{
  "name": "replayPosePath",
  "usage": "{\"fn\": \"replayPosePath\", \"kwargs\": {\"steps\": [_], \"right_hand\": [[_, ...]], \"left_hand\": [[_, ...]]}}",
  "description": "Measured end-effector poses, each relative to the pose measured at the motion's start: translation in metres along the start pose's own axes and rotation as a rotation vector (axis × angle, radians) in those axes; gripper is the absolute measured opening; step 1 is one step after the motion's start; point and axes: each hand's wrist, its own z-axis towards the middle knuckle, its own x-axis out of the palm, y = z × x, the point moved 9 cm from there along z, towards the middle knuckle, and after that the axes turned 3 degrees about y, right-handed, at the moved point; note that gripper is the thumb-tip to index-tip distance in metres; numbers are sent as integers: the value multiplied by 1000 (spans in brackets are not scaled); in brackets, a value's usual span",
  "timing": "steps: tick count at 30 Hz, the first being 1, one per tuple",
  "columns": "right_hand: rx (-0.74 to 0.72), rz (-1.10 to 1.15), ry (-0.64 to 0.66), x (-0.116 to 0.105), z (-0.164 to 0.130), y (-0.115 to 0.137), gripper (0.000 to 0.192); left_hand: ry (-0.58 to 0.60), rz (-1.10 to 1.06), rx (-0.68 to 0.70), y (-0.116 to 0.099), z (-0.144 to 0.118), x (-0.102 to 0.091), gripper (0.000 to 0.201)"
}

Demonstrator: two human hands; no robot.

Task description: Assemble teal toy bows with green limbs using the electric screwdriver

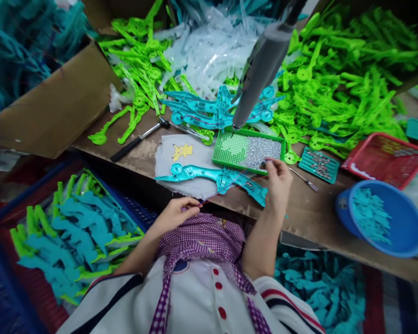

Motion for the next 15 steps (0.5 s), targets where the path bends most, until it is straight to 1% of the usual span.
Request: {"fn": "replayPosePath", "kwargs": {"steps": [2,3,4,5,6,7,8,9,10,11,12,13,15], "right_hand": [[-51,-214,121,4,-19,13,52],[-94,-324,155,3,-35,21,60],[-136,-404,163,3,-54,30,65],[-159,-427,173,4,-74,37,61],[-159,-386,236,12,-95,40,51],[-117,-314,365,29,-115,39,42],[-42,-244,503,48,-134,34,35],[26,-185,587,64,-148,30,26],[87,-142,630,77,-158,26,21],[125,-120,627,86,-161,24,20],[140,-110,598,91,-161,22,22],[140,-102,567,95,-159,22,25],[132,-55,567,102,-155,22,25]], "left_hand": [[-121,-298,-115,19,-5,-5,32],[-189,-429,-156,26,-7,-5,35],[-250,-538,-186,31,-9,-2,38],[-294,-624,-208,34,-9,3,41],[-321,-686,-221,34,-7,10,42],[-331,-723,-223,31,-3,18,43],[-335,-735,-211,27,2,25,42],[-338,-723,-183,21,8,31,39],[-342,-689,-138,13,15,35,35],[-349,-639,-81,5,20,38,30],[-364,-580,-18,-3,24,38,26],[-384,-522,44,-10,27,37,22],[-429,-440,127,-17,28,35,18]]}}
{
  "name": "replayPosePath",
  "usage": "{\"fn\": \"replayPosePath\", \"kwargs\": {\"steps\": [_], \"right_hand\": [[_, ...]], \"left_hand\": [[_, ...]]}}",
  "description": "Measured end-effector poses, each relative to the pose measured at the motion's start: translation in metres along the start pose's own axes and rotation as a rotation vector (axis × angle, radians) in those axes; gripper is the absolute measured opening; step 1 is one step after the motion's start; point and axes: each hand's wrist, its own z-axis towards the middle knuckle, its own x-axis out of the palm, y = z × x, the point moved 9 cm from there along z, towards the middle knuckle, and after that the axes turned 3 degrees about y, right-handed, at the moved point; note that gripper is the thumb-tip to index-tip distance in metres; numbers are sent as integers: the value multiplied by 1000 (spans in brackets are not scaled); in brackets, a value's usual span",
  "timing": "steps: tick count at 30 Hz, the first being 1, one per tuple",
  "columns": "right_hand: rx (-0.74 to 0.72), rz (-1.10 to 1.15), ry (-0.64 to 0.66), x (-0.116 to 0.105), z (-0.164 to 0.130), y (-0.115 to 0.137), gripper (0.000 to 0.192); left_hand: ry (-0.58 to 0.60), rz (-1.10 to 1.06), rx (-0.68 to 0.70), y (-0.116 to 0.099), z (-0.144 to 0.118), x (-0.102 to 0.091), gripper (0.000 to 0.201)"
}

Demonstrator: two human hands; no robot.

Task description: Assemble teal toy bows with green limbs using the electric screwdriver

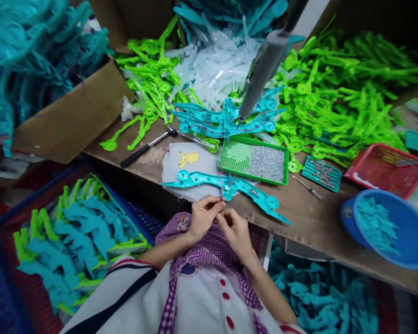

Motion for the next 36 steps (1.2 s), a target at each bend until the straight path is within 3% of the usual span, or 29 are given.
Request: {"fn": "replayPosePath", "kwargs": {"steps": [2,7,9,11,14,18,21,24,29,32,36], "right_hand": [[-7,72,21,3,3,-2,23],[56,136,-87,-6,3,-16,27],[109,171,-34,-7,4,-20,29],[155,191,23,-7,5,-22,31],[155,177,8,-9,7,-21,32],[210,331,44,10,11,-26,43],[220,358,60,11,14,-23,44],[136,217,-45,-18,19,-9,37],[21,141,-384,-102,23,17,35],[-50,140,-637,-164,9,29,37],[-112,-266,-984,-244,-55,36,45]], "left_hand": [[-23,-5,7,2,0,-1,19],[-26,-104,-118,19,1,-3,30],[-12,-72,-110,17,3,-7,34],[63,-13,-119,15,4,-9,37],[178,61,-135,11,2,-14,40],[334,101,-177,8,-1,-15,39],[355,224,-132,-4,5,-19,33],[357,385,-18,-33,20,-18,27],[597,483,181,-82,59,21,16],[419,342,307,-105,95,16,15],[266,161,213,-86,121,-23,24]]}}
